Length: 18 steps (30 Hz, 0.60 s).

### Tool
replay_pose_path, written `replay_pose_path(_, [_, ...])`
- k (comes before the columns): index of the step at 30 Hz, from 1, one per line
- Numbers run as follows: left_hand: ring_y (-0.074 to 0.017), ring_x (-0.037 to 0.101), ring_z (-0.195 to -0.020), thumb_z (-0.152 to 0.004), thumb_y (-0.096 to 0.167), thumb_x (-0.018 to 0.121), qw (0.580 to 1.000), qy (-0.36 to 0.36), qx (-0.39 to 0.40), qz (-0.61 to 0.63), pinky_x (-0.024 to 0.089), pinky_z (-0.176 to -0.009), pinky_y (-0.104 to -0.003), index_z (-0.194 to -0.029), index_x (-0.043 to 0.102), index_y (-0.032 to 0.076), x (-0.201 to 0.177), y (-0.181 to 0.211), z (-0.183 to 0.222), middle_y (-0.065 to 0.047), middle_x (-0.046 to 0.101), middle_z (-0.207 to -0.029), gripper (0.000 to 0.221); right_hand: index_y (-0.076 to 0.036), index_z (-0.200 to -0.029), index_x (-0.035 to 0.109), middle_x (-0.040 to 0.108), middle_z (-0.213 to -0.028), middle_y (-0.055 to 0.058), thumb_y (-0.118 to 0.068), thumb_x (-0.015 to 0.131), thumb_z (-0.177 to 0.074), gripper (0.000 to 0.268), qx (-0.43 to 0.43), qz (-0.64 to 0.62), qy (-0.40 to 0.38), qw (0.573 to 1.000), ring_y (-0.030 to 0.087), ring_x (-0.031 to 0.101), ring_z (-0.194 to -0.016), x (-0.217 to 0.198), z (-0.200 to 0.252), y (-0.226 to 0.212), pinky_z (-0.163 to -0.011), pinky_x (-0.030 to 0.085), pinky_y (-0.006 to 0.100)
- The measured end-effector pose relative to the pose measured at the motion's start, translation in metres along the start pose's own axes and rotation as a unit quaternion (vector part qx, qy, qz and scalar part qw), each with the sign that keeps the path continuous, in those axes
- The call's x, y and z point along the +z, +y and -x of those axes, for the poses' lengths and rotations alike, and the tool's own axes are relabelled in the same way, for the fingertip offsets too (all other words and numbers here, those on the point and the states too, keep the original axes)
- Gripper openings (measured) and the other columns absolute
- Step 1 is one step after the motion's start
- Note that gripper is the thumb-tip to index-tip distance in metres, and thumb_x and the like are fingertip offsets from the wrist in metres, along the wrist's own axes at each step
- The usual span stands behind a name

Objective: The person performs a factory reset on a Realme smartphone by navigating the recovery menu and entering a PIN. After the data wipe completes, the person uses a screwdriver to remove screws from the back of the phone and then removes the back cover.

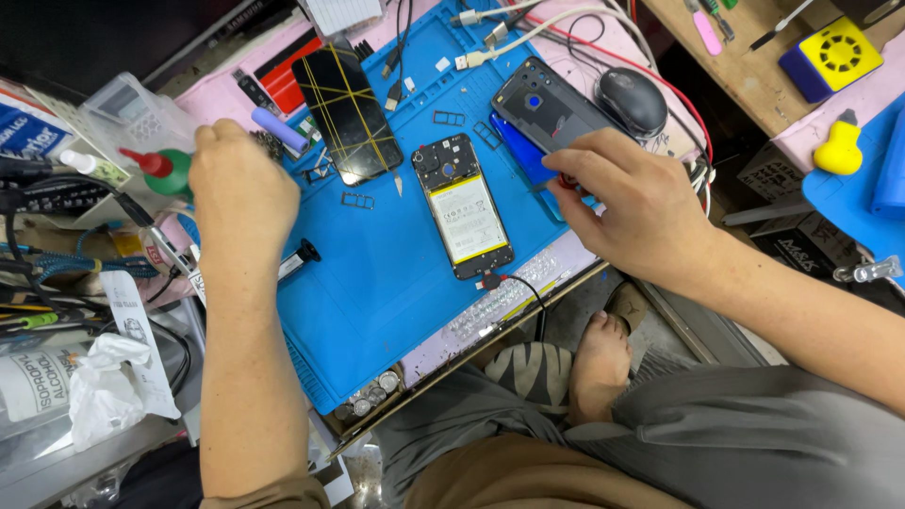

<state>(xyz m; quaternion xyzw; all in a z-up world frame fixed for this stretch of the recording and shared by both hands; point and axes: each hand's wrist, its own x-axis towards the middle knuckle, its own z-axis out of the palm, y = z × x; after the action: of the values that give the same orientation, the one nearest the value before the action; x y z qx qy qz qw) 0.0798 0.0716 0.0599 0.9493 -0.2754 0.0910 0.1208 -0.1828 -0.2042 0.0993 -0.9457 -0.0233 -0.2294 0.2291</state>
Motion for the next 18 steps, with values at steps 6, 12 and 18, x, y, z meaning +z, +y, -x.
replay_pose_path(6, [-0.0442,0.064,-0.092,-0.079,-0.003,0.060,0.971,-0.190,0.079,0.120,0.052,-0.083,-0.052,-0.091,0.065,-0.003,-0.012,0.059,0.033,-0.027,0.064,-0.098,0.013,-0.003,-0.111,0.069,0.067,-0.106,0.011,-0.004,0.076,-0.091,0.021,-0.001,-0.007,-0.003,1.000,0.025,0.070,-0.081,0.002,-0.001,-0.001,-0.067,0.057,0.035])
replay_pose_path(12, [-0.0362,0.067,-0.091,-0.086,0.005,0.068,0.944,-0.280,0.099,0.146,0.052,-0.081,-0.047,-0.089,0.073,0.003,-0.006,0.083,0.046,-0.017,0.069,-0.096,0.007,-0.003,-0.111,0.070,0.067,-0.105,0.012,-0.003,0.075,-0.092,0.020,0.000,-0.006,-0.021,1.000,0.026,0.070,-0.078,0.002,0.001,0.001,-0.064,0.056,0.035])
replay_pose_path(18, [-0.0307,0.071,-0.085,-0.084,0.003,0.069,0.954,-0.213,0.113,0.178,0.055,-0.079,-0.044,-0.093,0.080,0.008,-0.007,0.069,0.046,-0.011,0.074,-0.094,0.016,-0.002,-0.116,0.069,0.067,-0.108,0.012,-0.003,0.073,-0.094,0.022,-0.007,-0.016,-0.022,1.000,0.029,0.070,-0.083,0.002,0.001,0.002,-0.068,0.057,0.037])
